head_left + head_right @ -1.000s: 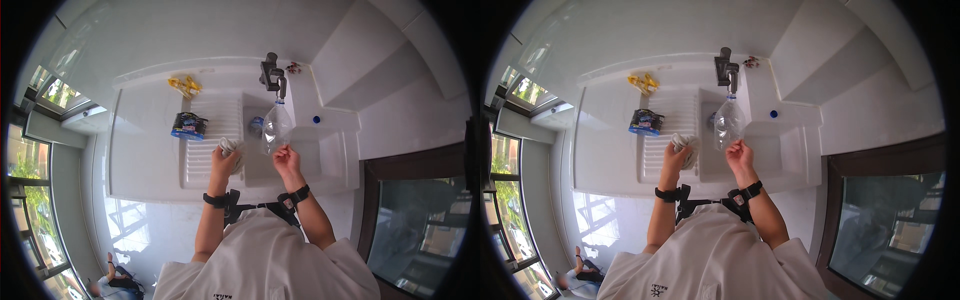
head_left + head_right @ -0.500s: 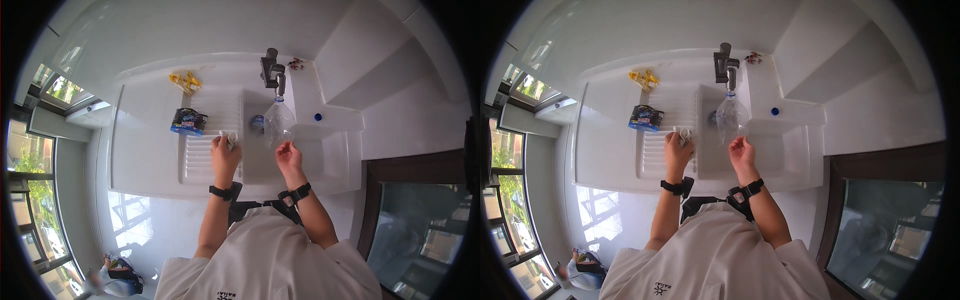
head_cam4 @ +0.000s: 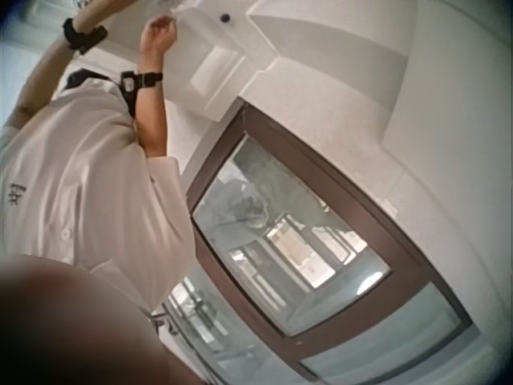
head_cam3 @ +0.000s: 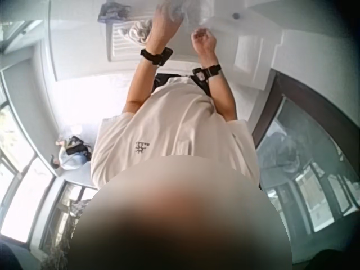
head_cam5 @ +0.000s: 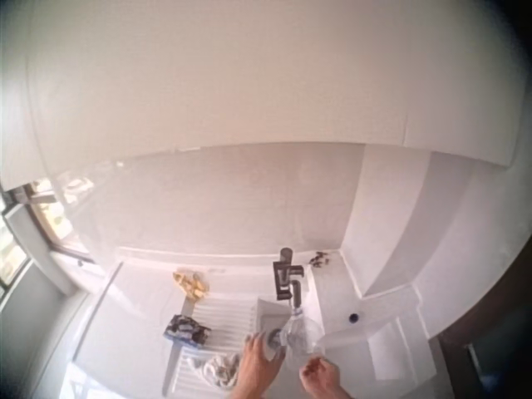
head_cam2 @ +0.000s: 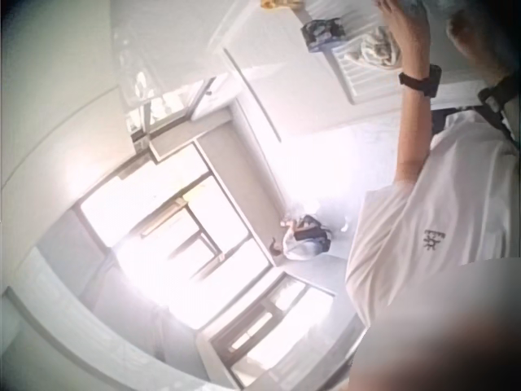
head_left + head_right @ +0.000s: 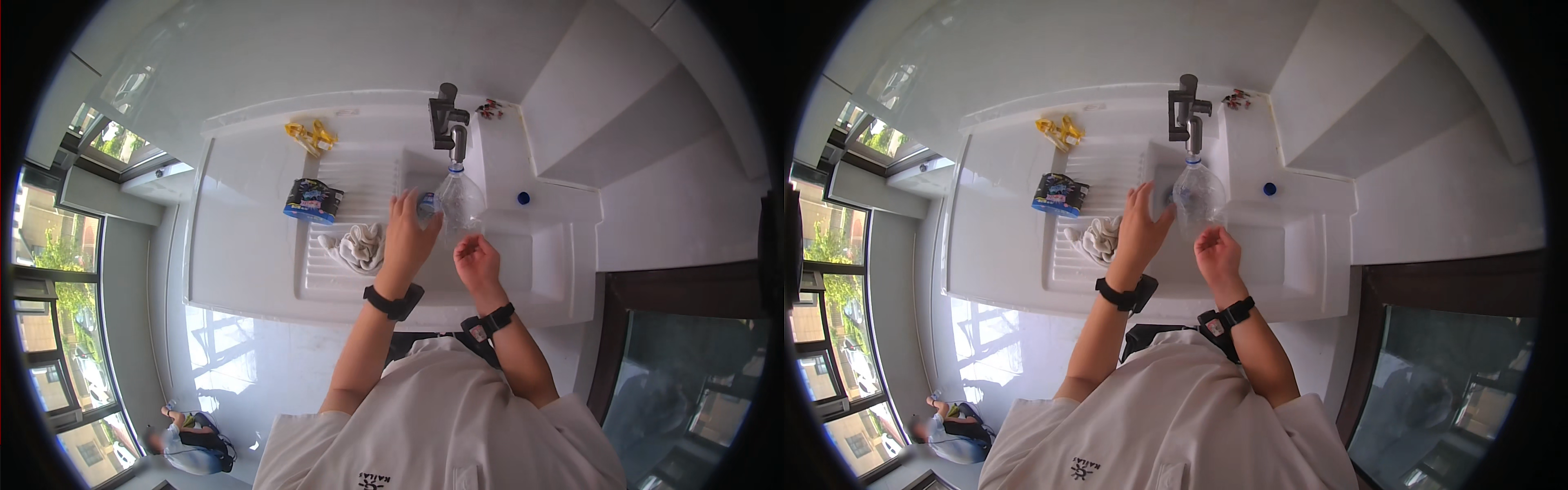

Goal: Washing a cloth and a plastic bottle in a sink.

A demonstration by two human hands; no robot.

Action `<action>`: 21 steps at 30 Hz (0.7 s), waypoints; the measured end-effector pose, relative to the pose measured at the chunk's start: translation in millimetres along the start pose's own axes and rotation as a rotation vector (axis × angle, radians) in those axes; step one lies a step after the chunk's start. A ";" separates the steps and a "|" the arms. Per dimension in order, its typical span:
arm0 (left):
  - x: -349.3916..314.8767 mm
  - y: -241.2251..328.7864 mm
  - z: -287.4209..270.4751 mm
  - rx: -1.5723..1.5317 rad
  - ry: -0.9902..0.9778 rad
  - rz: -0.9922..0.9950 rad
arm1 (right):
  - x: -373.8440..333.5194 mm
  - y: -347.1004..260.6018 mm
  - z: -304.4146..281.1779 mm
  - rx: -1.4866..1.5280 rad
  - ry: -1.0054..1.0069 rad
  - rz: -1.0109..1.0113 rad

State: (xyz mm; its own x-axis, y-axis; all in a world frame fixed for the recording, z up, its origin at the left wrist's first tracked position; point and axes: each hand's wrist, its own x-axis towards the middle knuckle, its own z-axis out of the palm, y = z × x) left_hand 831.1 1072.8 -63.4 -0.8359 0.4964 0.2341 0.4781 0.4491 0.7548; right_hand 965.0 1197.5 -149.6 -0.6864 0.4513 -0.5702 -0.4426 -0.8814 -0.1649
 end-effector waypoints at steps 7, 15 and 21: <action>78.4 4.2 58.7 -0.208 -0.207 -0.045 | -2.2 10.7 1.0 0.050 -0.004 0.100; 83.7 9.3 72.6 -0.241 -0.162 -0.047 | 2.1 6.3 -1.7 0.088 -0.059 0.097; 79.6 2.4 67.2 -0.427 -0.146 -0.118 | 2.7 2.7 -0.4 0.014 -0.017 0.110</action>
State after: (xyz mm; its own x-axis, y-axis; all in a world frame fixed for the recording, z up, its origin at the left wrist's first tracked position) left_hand 783.8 1163.3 -84.1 -0.8165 0.5735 0.0659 0.2026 0.1777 0.9630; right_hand 962.2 1196.2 -151.9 -0.7410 0.3541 -0.5705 -0.3721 -0.9238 -0.0902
